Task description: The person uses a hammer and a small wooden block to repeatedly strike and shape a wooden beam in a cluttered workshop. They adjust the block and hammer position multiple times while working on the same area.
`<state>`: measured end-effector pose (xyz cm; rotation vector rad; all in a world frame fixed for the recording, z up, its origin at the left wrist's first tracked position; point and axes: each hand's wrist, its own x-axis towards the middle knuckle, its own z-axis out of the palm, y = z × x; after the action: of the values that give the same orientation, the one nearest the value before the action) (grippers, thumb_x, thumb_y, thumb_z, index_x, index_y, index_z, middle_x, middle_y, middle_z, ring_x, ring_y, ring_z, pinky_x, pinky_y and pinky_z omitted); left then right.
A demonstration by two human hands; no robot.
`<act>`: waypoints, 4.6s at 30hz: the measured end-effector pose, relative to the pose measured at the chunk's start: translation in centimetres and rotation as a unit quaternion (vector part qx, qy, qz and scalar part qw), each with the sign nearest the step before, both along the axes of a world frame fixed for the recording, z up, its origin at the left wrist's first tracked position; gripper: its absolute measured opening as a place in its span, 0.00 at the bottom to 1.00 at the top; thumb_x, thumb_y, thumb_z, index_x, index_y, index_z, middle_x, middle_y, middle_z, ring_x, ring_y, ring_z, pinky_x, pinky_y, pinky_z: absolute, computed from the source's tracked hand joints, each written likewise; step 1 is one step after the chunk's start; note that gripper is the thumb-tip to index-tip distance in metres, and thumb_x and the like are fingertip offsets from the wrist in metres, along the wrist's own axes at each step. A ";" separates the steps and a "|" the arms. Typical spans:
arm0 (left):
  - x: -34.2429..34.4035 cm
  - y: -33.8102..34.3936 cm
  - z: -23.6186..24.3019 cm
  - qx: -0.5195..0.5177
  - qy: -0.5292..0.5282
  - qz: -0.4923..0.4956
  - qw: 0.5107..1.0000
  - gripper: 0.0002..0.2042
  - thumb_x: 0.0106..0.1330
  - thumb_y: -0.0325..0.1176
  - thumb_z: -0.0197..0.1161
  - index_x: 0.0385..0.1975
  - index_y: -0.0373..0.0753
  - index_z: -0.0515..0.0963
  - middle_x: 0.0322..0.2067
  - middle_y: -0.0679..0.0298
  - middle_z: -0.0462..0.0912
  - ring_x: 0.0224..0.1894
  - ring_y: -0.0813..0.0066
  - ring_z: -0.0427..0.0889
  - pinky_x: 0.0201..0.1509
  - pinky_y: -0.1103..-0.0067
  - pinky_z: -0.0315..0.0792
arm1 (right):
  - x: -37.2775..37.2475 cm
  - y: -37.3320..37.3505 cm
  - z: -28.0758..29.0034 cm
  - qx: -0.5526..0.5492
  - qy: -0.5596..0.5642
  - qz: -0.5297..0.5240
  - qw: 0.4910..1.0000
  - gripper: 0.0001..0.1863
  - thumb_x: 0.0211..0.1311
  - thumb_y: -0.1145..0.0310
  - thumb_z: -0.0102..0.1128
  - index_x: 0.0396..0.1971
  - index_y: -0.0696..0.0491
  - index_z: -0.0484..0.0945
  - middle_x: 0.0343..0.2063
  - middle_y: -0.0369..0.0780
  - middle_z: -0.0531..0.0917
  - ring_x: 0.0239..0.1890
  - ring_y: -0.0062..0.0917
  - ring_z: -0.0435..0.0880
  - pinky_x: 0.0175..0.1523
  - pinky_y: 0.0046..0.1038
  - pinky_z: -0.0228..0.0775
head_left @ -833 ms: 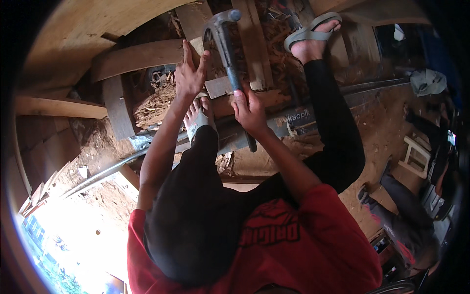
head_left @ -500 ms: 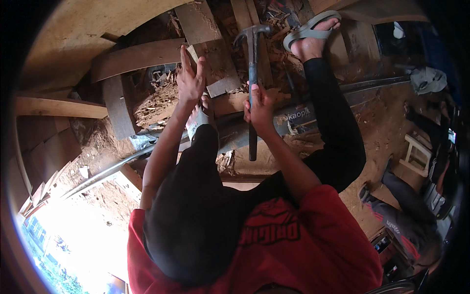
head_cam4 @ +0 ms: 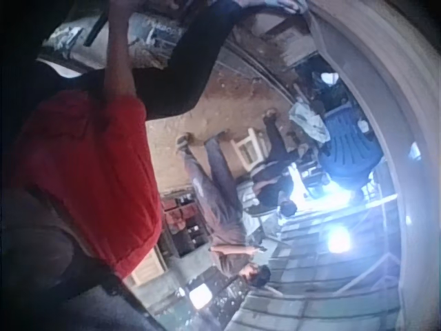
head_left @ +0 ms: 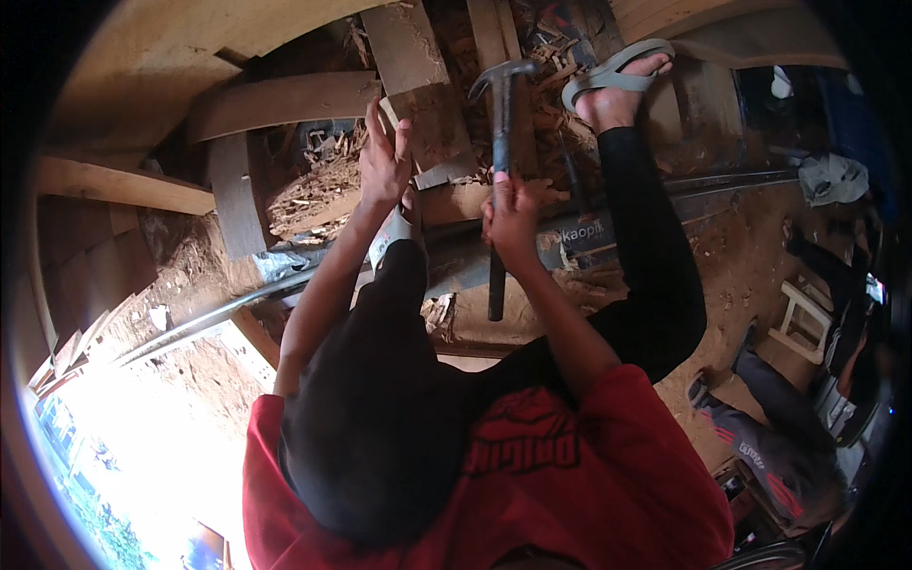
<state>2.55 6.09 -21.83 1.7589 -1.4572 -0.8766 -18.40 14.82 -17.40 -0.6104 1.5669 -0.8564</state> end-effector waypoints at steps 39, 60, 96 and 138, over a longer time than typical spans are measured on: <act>0.6 -1.7 1.7 -0.177 -0.238 -0.204 0.933 0.25 0.76 0.46 0.66 0.70 0.45 0.79 0.70 0.49 0.73 0.66 0.44 0.79 0.69 0.56 0.76 | -7.2 -0.1 -2.7 -0.080 0.100 0.078 0.989 0.13 0.76 0.71 0.67 0.55 0.56 0.78 0.19 0.31 0.74 0.11 0.16 0.72 0.17 0.27 0.63; -0.2 -0.3 0.5 -0.196 -0.322 -0.177 0.909 0.33 0.78 0.54 0.64 0.78 0.48 0.72 0.77 0.50 0.67 0.76 0.42 0.68 0.82 0.48 0.59 | -9.8 2.1 -8.6 0.110 0.187 0.168 0.962 0.23 0.74 0.71 0.65 0.66 0.56 0.74 0.31 0.43 0.87 0.29 0.30 0.90 0.34 0.36 0.83; 0.1 0.1 2.0 -0.076 -0.255 -0.149 0.952 0.58 0.60 0.61 0.79 0.86 0.46 0.52 0.68 0.39 0.69 0.70 0.39 0.72 0.77 0.55 0.69 | -16.9 -0.3 -11.1 -0.044 0.605 0.158 0.779 0.35 0.68 0.59 0.72 0.71 0.56 0.75 0.66 0.55 0.78 0.67 0.54 0.76 0.71 0.54 0.69; 0.1 -2.6 -3.7 -0.175 0.031 -0.006 0.984 0.17 0.75 0.31 0.68 0.62 0.40 0.82 0.55 0.50 0.85 0.56 0.46 0.86 0.60 0.63 0.81 | -1.0 -3.8 -0.4 -0.254 0.359 0.254 0.861 0.26 0.70 0.72 0.66 0.68 0.48 0.83 0.42 0.54 0.90 0.42 0.51 0.90 0.51 0.44 0.81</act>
<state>2.66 3.50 -25.54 1.4513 -1.4790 -0.6280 -19.39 11.02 -17.79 -1.8067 1.6803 -0.6504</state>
